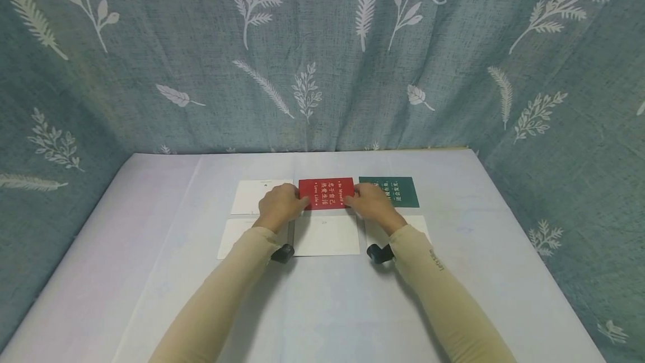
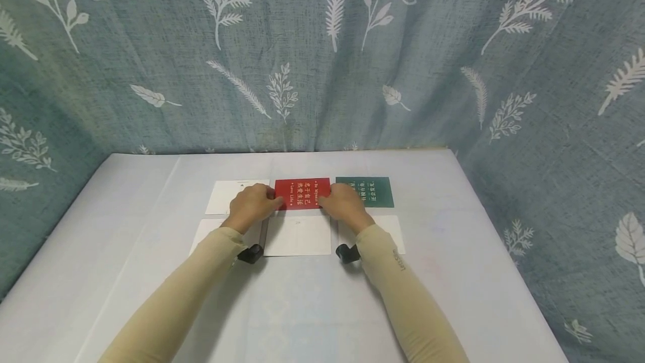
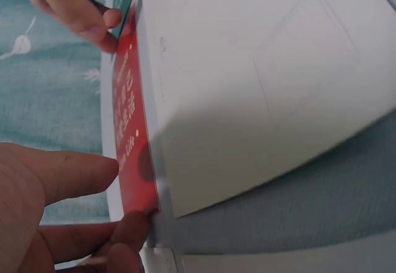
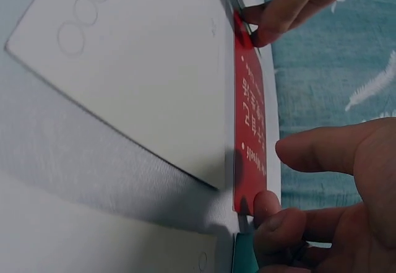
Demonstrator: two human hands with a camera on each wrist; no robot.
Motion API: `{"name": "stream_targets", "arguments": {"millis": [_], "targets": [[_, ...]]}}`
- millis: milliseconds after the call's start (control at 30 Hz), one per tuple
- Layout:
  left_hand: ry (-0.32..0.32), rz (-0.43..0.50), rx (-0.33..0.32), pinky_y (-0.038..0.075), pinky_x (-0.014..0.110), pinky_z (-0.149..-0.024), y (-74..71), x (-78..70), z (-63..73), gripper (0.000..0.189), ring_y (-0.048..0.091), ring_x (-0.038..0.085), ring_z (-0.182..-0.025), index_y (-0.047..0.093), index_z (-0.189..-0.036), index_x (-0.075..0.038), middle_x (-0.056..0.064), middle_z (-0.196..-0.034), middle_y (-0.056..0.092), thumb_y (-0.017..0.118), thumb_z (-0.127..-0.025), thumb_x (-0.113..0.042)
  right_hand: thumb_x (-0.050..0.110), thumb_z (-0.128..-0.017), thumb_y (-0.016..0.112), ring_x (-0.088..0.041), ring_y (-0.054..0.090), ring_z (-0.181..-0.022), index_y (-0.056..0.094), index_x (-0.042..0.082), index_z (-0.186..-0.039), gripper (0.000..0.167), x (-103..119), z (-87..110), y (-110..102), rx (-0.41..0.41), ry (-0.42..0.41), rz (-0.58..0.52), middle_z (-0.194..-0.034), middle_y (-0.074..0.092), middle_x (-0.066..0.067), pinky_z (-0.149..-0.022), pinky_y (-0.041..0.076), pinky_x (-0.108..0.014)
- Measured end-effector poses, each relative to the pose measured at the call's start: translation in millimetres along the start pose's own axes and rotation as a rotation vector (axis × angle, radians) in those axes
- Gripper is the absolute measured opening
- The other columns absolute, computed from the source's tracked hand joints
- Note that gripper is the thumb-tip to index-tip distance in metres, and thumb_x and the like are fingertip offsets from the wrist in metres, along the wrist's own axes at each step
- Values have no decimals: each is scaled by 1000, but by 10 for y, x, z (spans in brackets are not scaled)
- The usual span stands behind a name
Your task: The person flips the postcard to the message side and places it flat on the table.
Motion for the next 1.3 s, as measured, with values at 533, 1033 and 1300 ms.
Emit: {"name": "stream_targets", "arguments": {"millis": [533, 1033, 1300], "targets": [[16, 133, -121, 51, 43, -73, -37, 66, 38, 38, 66, 25, -88, 73, -120, -10, 6, -109, 73, 63, -94, -36, 31, -98, 60, -30, 57, -114, 53, 0, -143, 55, -34, 0, -9, -54, 9, -99, -125, 62, -16, -96, 48, -45], [-18, 315, -197, 46, 34, -64, -125, 182, 118, 33, 65, 20, -79, 70, -116, -15, 3, -108, 74, 63, -95, -39, 30, -100, 62, -24, 65, -98, 65, 9, -129, 36, -82, 75, -109, -180, -48, -255, -122, 68, -11, -79, 55, -38], [-42, 420, -191, 44, 36, -69, -117, 218, 151, 28, 63, 23, -87, 71, -111, -15, 5, -104, 72, 69, -92, -35, 25, -97, 67, -23, 67, -92, 68, 10, -119, 26, -139, 82, -83, -249, -33, -236, -107, 71, -9, -72, 55, -35]]}}
Point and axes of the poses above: each hand's wrist, its own z-axis away from the middle knuckle, its own y-axis out of the palm, x = y × z, the point moved 2 cm from there along -z, towards the middle knuckle
